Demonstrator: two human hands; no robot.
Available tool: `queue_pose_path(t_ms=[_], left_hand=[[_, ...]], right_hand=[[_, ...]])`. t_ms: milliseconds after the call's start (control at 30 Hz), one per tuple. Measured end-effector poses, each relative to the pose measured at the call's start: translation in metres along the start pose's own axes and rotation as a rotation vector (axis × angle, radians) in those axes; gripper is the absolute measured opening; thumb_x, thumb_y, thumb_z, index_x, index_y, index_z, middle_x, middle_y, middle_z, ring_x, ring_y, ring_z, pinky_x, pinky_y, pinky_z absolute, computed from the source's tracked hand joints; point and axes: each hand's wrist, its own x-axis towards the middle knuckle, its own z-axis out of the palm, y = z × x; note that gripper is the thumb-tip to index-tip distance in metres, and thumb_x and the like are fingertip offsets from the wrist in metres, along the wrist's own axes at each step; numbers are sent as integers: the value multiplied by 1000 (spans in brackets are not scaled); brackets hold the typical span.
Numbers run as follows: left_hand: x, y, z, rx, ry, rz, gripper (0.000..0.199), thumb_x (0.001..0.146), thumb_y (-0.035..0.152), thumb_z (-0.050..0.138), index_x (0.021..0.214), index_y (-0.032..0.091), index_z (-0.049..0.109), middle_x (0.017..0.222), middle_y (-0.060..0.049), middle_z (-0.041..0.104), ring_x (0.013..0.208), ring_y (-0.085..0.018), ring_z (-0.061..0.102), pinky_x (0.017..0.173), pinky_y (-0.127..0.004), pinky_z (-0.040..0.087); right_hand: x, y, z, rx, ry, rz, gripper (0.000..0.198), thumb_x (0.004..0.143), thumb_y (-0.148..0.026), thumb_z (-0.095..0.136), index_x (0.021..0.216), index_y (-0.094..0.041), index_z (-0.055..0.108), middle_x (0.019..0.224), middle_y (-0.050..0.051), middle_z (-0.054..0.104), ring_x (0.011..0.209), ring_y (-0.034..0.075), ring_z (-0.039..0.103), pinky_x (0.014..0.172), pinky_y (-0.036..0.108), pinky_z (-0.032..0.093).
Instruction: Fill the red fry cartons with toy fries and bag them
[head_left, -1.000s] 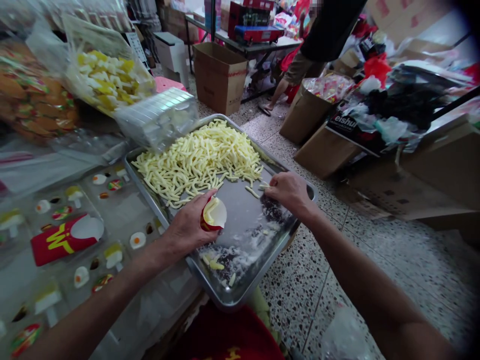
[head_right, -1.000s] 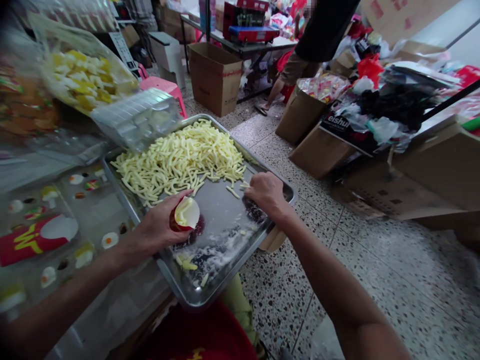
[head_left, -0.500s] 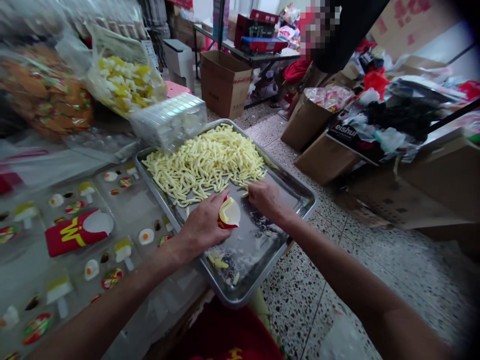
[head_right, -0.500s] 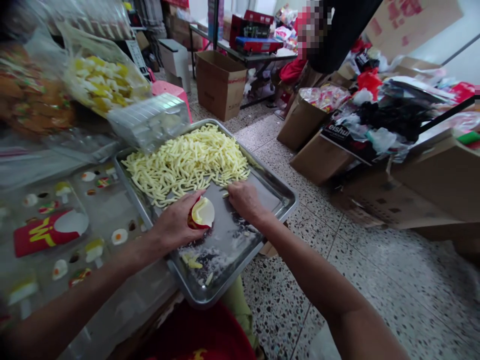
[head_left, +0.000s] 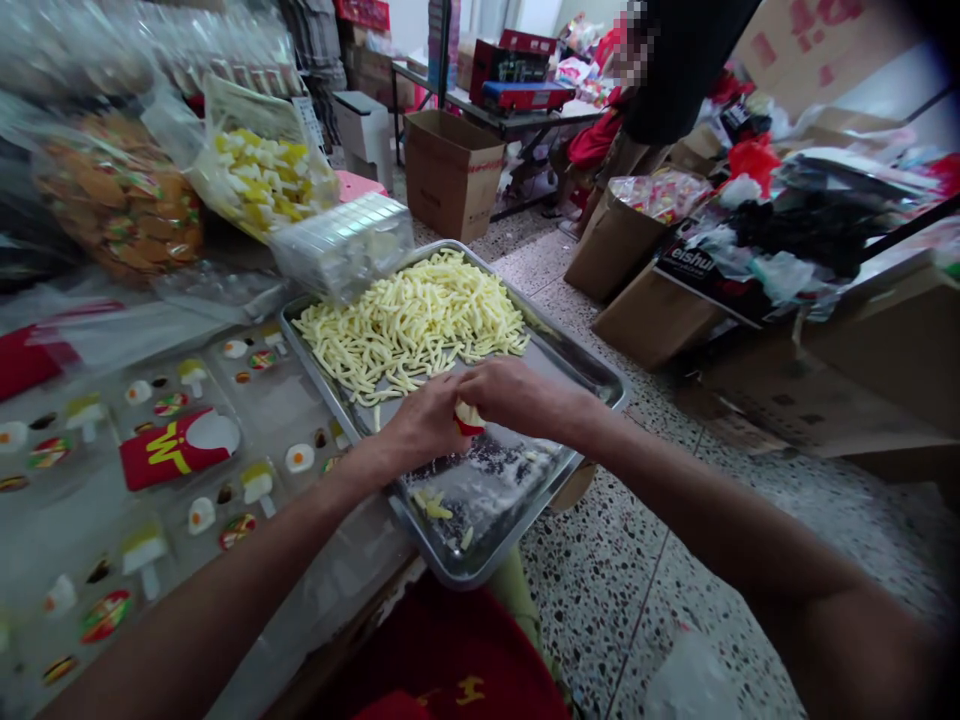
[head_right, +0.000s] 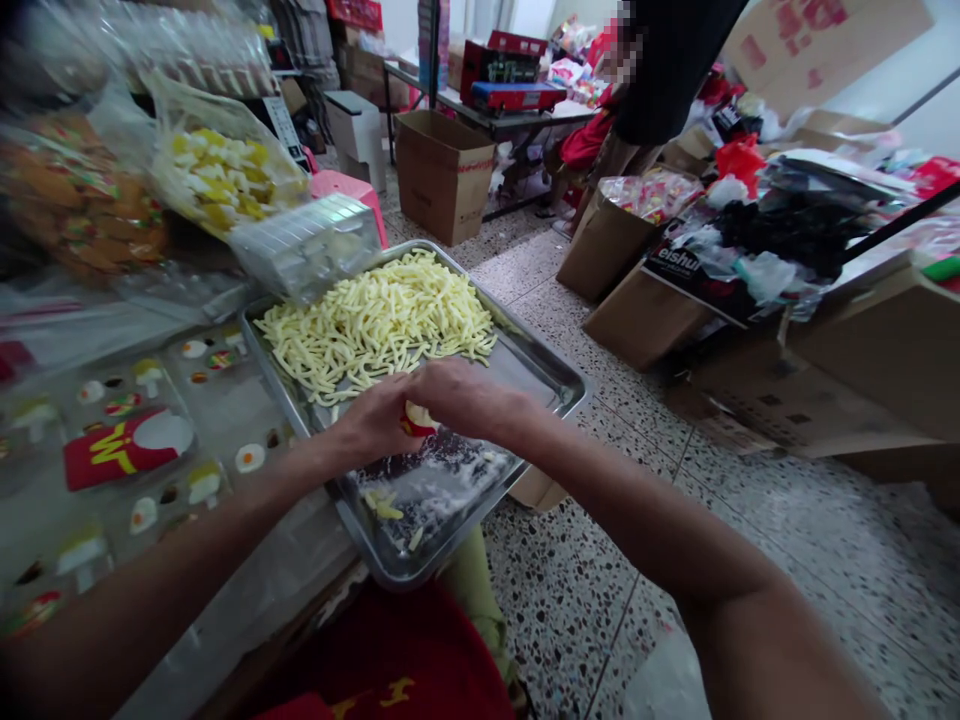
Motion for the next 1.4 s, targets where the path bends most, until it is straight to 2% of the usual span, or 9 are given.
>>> queue_pose_path(t_ms=[167, 333, 533, 733, 867, 967, 1167, 1300, 1400], left_hand=[[-12, 11, 15, -183, 280, -262, 70, 63, 21, 74, 130, 16, 56, 125, -11, 67, 114, -29, 65, 100, -43, 54], [-32, 3, 10, -115, 528, -259, 76, 67, 23, 73, 138, 12, 50, 133, -17, 62, 125, -31, 60, 110, -46, 47], [-81, -5, -22, -32, 714, -234, 84, 63, 16, 73, 142, 16, 47, 131, -14, 62, 120, -30, 61, 106, -43, 50], [-166, -28, -64, 100, 696, -344, 94, 63, 23, 80, 149, 20, 41, 121, -10, 62, 110, -28, 62, 100, -42, 51], [-235, -44, -100, 156, 703, -478, 95, 66, 30, 82, 150, 20, 39, 126, -12, 59, 115, -30, 60, 100, -44, 50], [-275, -49, -119, 138, 742, -564, 92, 67, 29, 80, 150, 22, 41, 119, -9, 60, 109, -27, 61, 97, -42, 52], [-328, -56, -133, 77, 883, -608, 98, 60, 19, 76, 151, 23, 38, 116, -7, 58, 106, -25, 60, 96, -40, 51], [-356, -70, -143, 85, 983, -643, 100, 61, 18, 76, 153, 27, 36, 114, -5, 57, 104, -23, 59, 95, -37, 51], [-381, -84, -158, 90, 1040, -669, 104, 61, 15, 77, 155, 28, 34, 115, -5, 57, 106, -23, 59, 96, -39, 51]], right_hand=[[2, -21, 29, 168, 204, 147, 15, 79, -8, 64, 78, -18, 76, 76, 3, 72, 69, 14, 61, 66, 27, 43], [-6, -39, 38, 307, 249, -104, 30, 86, -3, 54, 95, -17, 79, 105, 9, 74, 93, 17, 67, 83, 28, 48], [23, -76, 44, 275, 346, -93, 11, 83, -19, 72, 86, -23, 81, 80, 3, 70, 75, 16, 61, 73, 29, 43], [55, -156, 68, 213, 95, -259, 20, 83, -12, 65, 86, -22, 83, 80, 4, 63, 75, 15, 56, 68, 27, 37], [71, -207, 81, 416, -179, -303, 22, 91, -30, 63, 95, -20, 82, 76, 2, 67, 66, 13, 56, 62, 25, 36], [80, -248, 103, 608, -216, -259, 27, 86, -41, 69, 92, -18, 81, 68, 1, 69, 60, 12, 53, 56, 25, 35], [96, -318, 161, 764, -55, -231, 17, 70, -36, 79, 76, -20, 78, 71, 2, 65, 66, 14, 54, 62, 27, 40], [113, -352, 185, 1072, -236, -125, 29, 65, -42, 82, 81, -19, 73, 71, 1, 66, 63, 15, 56, 60, 27, 43], [132, -389, 200, 1057, -397, -202, 25, 65, -36, 80, 80, -17, 74, 70, 2, 69, 62, 15, 59, 60, 28, 46]])
